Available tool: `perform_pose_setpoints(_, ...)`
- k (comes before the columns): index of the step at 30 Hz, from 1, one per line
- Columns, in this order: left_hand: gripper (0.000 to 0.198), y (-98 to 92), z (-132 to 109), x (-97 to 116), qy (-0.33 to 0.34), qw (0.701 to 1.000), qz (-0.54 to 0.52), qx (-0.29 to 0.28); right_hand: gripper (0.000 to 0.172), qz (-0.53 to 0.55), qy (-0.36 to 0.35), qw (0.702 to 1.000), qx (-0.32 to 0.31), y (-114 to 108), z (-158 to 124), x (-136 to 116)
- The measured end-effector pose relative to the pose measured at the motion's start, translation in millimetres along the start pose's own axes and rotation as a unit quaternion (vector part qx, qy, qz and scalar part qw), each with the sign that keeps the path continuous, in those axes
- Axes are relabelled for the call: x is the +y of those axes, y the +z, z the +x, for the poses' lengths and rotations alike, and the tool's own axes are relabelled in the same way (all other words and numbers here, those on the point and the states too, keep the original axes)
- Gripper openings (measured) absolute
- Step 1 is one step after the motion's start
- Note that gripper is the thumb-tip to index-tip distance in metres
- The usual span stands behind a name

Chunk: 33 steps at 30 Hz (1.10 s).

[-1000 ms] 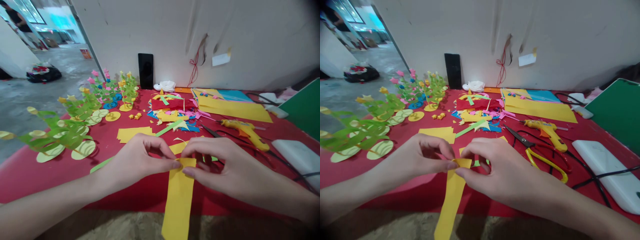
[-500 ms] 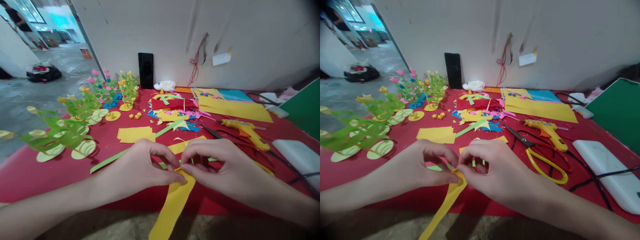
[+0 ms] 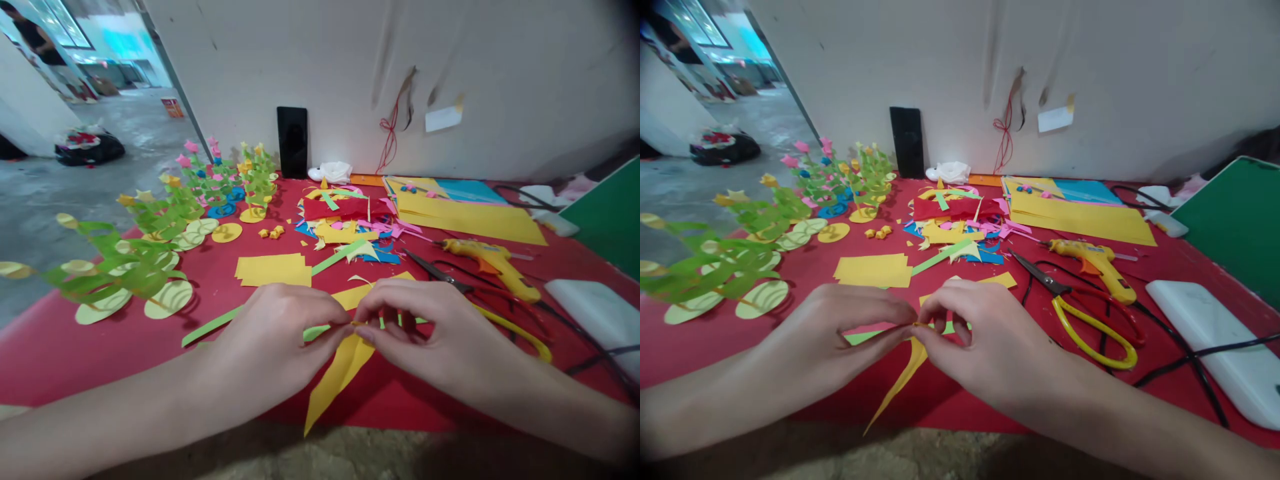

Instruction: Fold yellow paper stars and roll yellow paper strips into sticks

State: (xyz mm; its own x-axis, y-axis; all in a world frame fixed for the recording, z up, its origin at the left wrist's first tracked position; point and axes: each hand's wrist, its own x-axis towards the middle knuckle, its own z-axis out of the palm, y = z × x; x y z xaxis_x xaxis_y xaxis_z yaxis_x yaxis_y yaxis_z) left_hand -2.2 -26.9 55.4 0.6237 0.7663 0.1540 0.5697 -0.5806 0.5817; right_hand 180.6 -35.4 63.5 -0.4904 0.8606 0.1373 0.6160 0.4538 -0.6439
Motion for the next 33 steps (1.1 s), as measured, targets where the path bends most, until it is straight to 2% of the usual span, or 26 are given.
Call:
perform_pose_setpoints(4,0.017,-4.0,1.6,0.4,0.014,0.999,-0.015,0.028,0.004,-0.003,0.001,1.000,0.006,-4.7,1.3,-2.1)
perform_pose_setpoints(7,0.018,-6.3,1.2,2.4,0.003,1.000,-0.024,0.019,0.004,-0.003,0.006,1.000,-0.009,-7.5,0.6,-3.7)
perform_pose_setpoints(13,0.017,-8.5,2.6,5.7,-0.088,0.992,-0.094,-0.011,0.004,-0.003,-0.006,0.999,-0.039,-11.3,-3.0,-4.8)
perform_pose_setpoints(21,0.021,-9.1,6.1,10.1,-0.199,0.957,-0.192,-0.088,0.010,0.003,-0.033,0.998,-0.050,-7.4,-5.6,-4.1)
perform_pose_setpoints(26,0.019,-8.9,7.3,11.1,-0.200,0.954,-0.203,-0.092,0.008,0.012,-0.040,0.998,-0.037,-3.3,-2.5,-3.0)
perform_pose_setpoints(30,0.021,-7.2,6.3,8.8,-0.161,0.970,-0.171,-0.068,0.008,0.008,-0.041,0.999,-0.021,-3.5,-2.0,-1.6)
perform_pose_setpoints(33,0.025,-5.0,3.9,6.8,-0.132,0.978,-0.142,-0.072,0.008,0.007,-0.049,0.999,-0.012,-2.7,-1.9,-0.8)
